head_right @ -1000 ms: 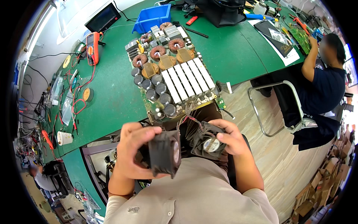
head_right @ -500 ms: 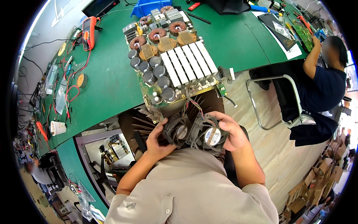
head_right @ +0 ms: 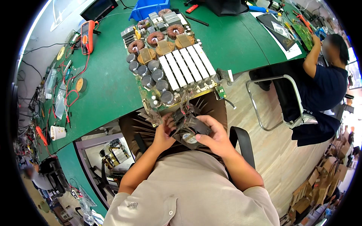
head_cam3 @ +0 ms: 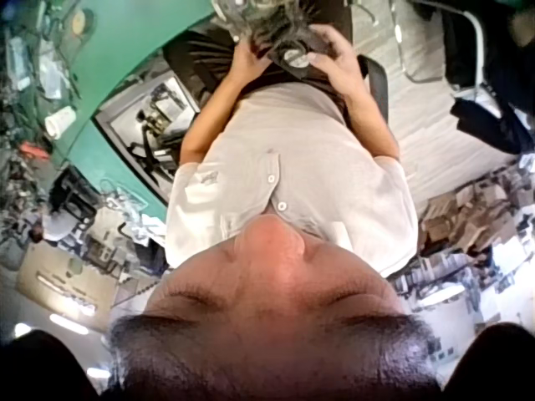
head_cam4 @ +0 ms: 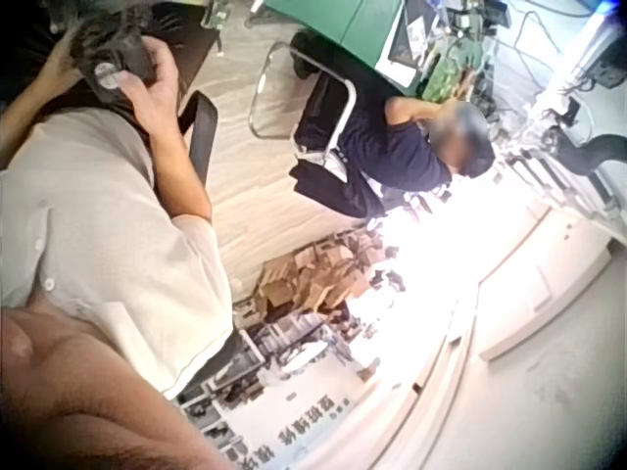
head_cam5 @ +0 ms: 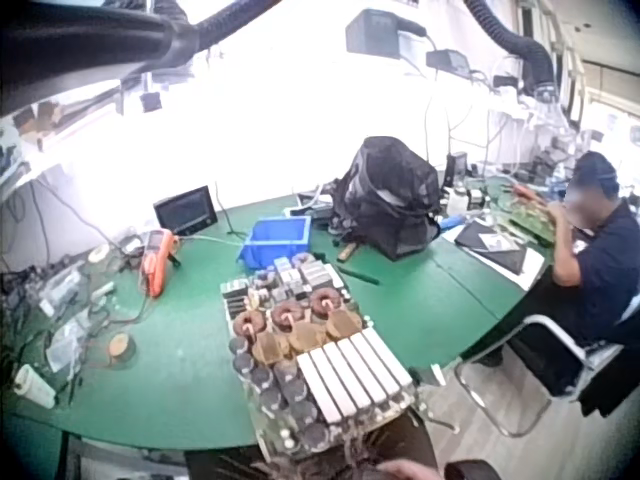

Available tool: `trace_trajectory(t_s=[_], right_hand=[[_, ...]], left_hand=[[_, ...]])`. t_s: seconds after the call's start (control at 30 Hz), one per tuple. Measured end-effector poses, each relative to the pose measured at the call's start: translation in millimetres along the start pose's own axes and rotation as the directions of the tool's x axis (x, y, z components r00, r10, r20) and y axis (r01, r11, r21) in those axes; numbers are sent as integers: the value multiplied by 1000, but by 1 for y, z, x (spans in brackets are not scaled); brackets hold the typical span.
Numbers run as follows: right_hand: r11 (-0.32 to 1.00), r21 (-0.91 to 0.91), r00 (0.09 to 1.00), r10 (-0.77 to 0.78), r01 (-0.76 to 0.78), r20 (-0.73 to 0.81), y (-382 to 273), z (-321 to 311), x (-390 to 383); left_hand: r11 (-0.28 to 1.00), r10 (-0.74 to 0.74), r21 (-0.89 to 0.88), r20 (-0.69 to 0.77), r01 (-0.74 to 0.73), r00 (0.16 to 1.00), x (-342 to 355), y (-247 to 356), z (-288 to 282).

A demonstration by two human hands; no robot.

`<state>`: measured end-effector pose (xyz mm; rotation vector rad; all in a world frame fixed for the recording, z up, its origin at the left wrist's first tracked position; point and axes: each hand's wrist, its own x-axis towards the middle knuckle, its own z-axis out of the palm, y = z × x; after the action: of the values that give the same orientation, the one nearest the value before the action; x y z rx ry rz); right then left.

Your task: The person picks up and places two circuit boards on a green workbench, then uses a digital multimeter to test components on one of the boards.

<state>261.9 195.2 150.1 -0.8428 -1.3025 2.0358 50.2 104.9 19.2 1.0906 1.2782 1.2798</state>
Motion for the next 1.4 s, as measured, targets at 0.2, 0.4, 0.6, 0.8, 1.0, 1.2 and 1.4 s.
trace_trajectory(t_s=[0.2, 0.4, 0.6, 0.8, 1.0, 1.2, 1.4], right_hand=[[984, -160, 996, -81, 74, -43, 24, 23, 16], [765, -632, 971, -223, 119, -87, 17, 21, 23], [581, -780, 930, -368, 230, 0, 10, 18, 26], [630, -739, 937, -348, 241, 9, -12, 6, 16], [676, -530, 852, -481, 511, 208, -93, -9, -7], [712, -581, 885, -465, 395, 32, -161, -36, 72], [774, -633, 999, 13, 17, 42, -168, -60, 183]], left_hand=[[960, -224, -157, 55, 231, 973, -17, 60, -34], [444, 21, -852, 320, 278, 947, -49, 123, -78], [723, -44, -679, 136, 125, 990, -58, 137, -74], [895, -1, -444, -85, -37, 996, -63, 132, -74], [914, -32, -404, -150, -32, 988, -49, 150, -80], [873, -116, -487, -204, 2, 972, -3, 178, -91], [855, -238, -507, -189, 112, 953, 59, 184, -108]])
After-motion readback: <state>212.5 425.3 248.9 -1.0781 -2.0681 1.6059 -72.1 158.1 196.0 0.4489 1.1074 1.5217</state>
